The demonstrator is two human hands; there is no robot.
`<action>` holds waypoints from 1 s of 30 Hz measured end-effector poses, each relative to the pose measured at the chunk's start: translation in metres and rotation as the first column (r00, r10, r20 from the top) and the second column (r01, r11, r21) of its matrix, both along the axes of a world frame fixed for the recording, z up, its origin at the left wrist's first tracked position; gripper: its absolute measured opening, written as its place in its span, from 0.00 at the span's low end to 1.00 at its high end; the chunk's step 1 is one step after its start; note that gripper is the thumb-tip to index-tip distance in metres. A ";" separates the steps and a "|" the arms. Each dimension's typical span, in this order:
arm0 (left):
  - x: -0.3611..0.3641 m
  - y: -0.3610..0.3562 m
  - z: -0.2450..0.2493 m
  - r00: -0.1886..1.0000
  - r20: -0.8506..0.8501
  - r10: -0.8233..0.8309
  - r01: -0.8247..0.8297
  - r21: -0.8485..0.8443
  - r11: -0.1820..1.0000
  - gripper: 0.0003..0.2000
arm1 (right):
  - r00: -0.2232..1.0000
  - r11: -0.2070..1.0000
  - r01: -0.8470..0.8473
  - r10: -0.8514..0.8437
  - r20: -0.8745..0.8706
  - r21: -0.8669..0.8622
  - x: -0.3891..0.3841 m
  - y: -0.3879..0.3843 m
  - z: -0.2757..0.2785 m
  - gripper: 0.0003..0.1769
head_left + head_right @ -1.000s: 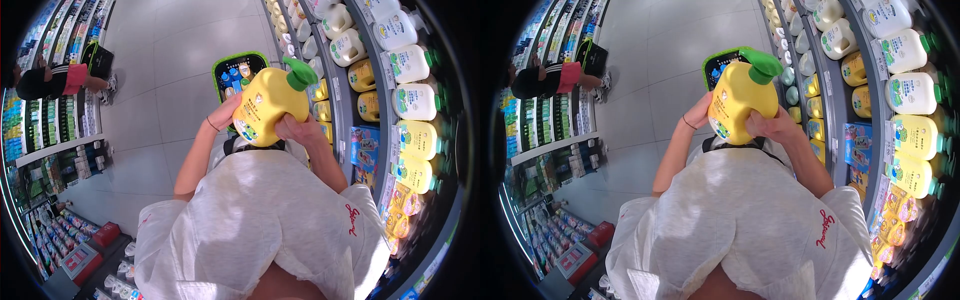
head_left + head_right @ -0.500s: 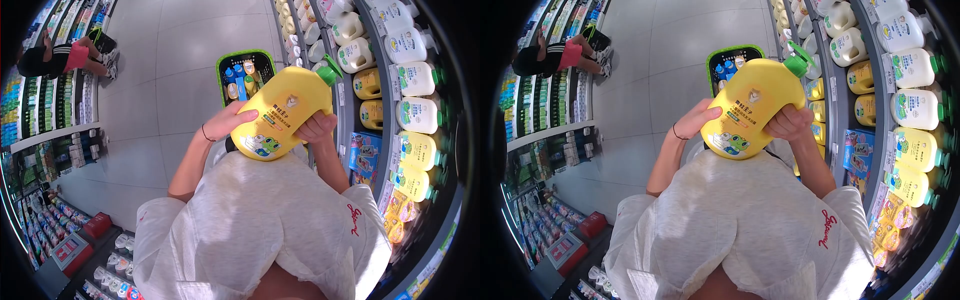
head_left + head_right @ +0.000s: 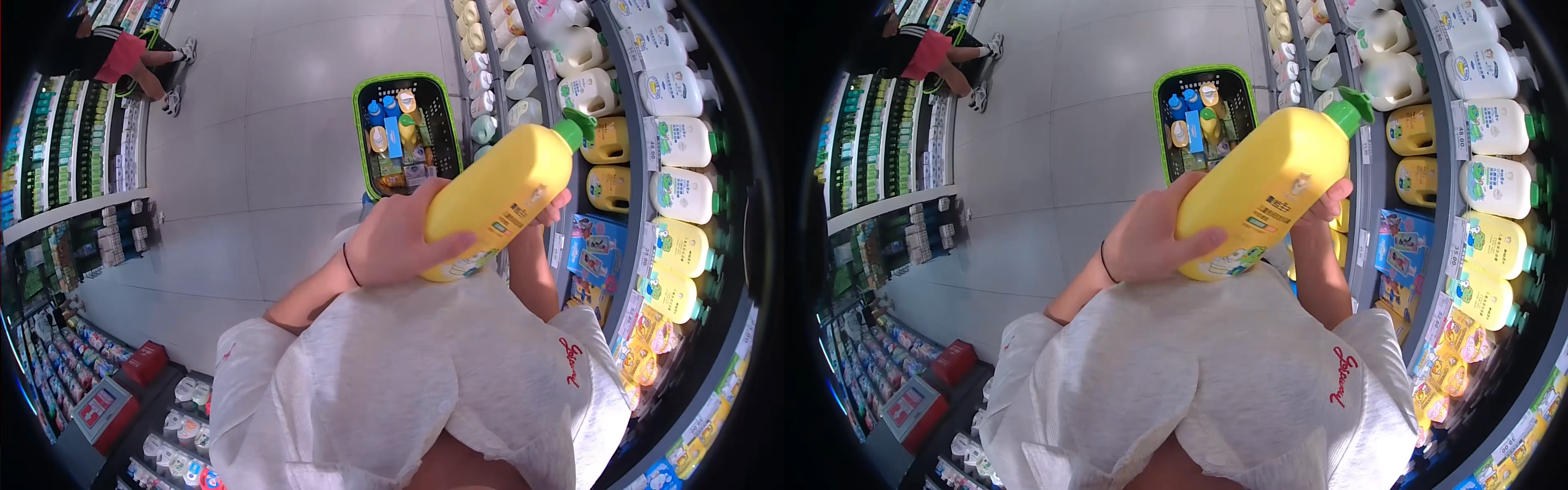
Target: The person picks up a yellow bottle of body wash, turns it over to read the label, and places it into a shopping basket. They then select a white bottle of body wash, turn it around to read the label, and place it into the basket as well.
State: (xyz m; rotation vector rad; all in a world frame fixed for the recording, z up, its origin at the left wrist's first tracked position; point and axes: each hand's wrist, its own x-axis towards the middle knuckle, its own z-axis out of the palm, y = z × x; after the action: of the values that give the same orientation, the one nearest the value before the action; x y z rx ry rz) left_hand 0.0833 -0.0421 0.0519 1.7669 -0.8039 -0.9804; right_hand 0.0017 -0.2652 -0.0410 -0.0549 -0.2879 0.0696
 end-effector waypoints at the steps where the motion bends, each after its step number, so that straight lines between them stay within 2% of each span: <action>1: -0.003 0.002 0.010 0.997 0.056 -0.045 0.043 0.025 0.999 0.36 | 0.977 0.988 -0.076 0.047 0.208 0.136 0.008 0.003 -0.001 0.16; 2: -0.006 0.004 0.018 0.998 0.048 -0.042 0.042 0.011 0.999 0.36 | 0.910 0.952 -0.177 0.062 0.411 0.249 0.015 0.003 -0.002 0.13; 3: -0.009 0.006 0.024 0.990 0.070 -0.121 0.121 0.001 0.993 0.39 | 0.872 0.949 -0.273 0.175 0.457 0.156 0.017 0.000 -0.001 0.11; 4: -0.011 0.008 0.029 0.976 0.093 -0.199 0.200 -0.009 0.980 0.42 | 0.877 0.952 -0.269 0.181 0.446 0.143 0.014 0.001 0.001 0.11; 6: -0.012 0.013 0.037 0.964 0.081 -0.254 0.261 -0.092 0.961 0.44 | 0.899 0.857 -0.265 0.053 0.435 0.442 0.000 0.013 0.004 0.11; 8: -0.012 0.018 0.039 0.947 0.081 -0.311 0.321 -0.166 0.933 0.46 | 0.917 0.671 -0.242 -0.078 0.392 0.701 -0.016 0.034 0.008 0.11; 10: -0.010 0.024 0.038 0.899 0.185 -0.397 0.431 -0.211 0.877 0.49 | 0.926 0.405 -0.212 -0.208 0.315 0.890 -0.028 0.059 0.014 0.12; 11: -0.010 0.026 0.036 0.895 0.182 -0.408 0.441 -0.212 0.872 0.49 | 0.924 0.407 -0.204 -0.219 0.312 0.890 -0.033 0.072 0.026 0.12; 12: -0.009 0.028 0.034 0.890 0.223 -0.398 0.447 -0.247 0.860 0.50 | 0.983 0.439 0.053 -0.181 0.030 0.897 -0.034 0.086 0.051 0.10; 13: -0.008 0.031 0.032 0.884 0.262 -0.388 0.454 -0.279 0.846 0.50 | 0.954 0.471 0.301 -0.153 -0.259 0.829 -0.034 0.096 0.064 0.09; 14: -0.007 0.034 0.031 0.878 0.256 -0.403 0.466 -0.275 0.841 0.50 | 0.950 0.462 0.310 -0.166 -0.263 0.831 -0.039 0.100 0.056 0.09; 17: -0.003 0.038 0.029 0.870 0.232 -0.435 0.488 -0.288 0.824 0.50 | 0.976 0.465 0.118 -0.216 -0.016 0.877 -0.065 0.090 0.000 0.10; 19: -0.003 0.041 0.028 0.864 0.195 -0.463 0.500 -0.237 0.833 0.50 | 0.962 0.482 -0.015 -0.231 0.144 0.876 -0.067 0.085 -0.011 0.11; 20: -0.004 0.042 0.027 0.867 0.193 -0.459 0.496 -0.243 0.834 0.50 | 0.964 0.485 -0.013 -0.227 0.140 0.874 -0.066 0.084 -0.015 0.11; 22: -0.005 0.043 0.024 0.894 0.157 -0.420 0.447 -0.223 0.867 0.47 | 0.884 0.715 -0.067 -0.281 0.374 0.696 -0.042 0.090 -0.001 0.11; 23: -0.003 0.043 0.025 0.896 0.157 -0.415 0.441 -0.223 0.869 0.47 | 0.886 0.715 -0.071 -0.275 0.374 0.695 -0.040 0.083 -0.006 0.11; 25: 0.003 0.041 0.027 0.923 0.015 -0.384 0.382 -0.144 0.913 0.41 | 0.760 0.904 -0.041 -0.248 0.600 0.425 -0.031 0.067 -0.010 0.20; 26: 0.004 0.038 0.020 0.926 0.014 -0.378 0.376 -0.145 0.915 0.41 | 0.763 0.904 -0.047 -0.243 0.599 0.426 -0.016 0.058 -0.005 0.20; 27: 0.003 0.034 0.005 0.967 -0.001 -0.254 0.248 -0.205 0.947 0.37 | 0.717 0.985 -0.109 -0.016 0.697 0.134 0.014 0.057 0.025 0.20; 28: 0.003 0.030 -0.012 0.992 -0.021 -0.127 0.117 -0.262 0.958 0.35 | 0.654 0.974 -0.148 0.226 0.722 -0.171 0.031 0.058 0.041 0.20; 29: 0.008 0.026 -0.031 0.990 -0.113 -0.084 0.042 -0.334 0.942 0.28 | 0.793 0.975 0.081 0.063 0.606 -0.207 -0.007 0.046 0.012 0.24; 30: 0.015 0.021 -0.053 0.978 -0.205 -0.050 -0.037 -0.399 0.916 0.23 | 0.899 0.865 0.408 -0.437 -0.038 -0.292 -0.034 0.079 0.041 0.29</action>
State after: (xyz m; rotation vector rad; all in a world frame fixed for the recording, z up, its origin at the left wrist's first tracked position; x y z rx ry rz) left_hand 0.0987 -0.0210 -0.0007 1.2846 -0.8084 -0.9128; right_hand -0.0318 -0.1859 0.0001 -0.3930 -0.1546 -0.3271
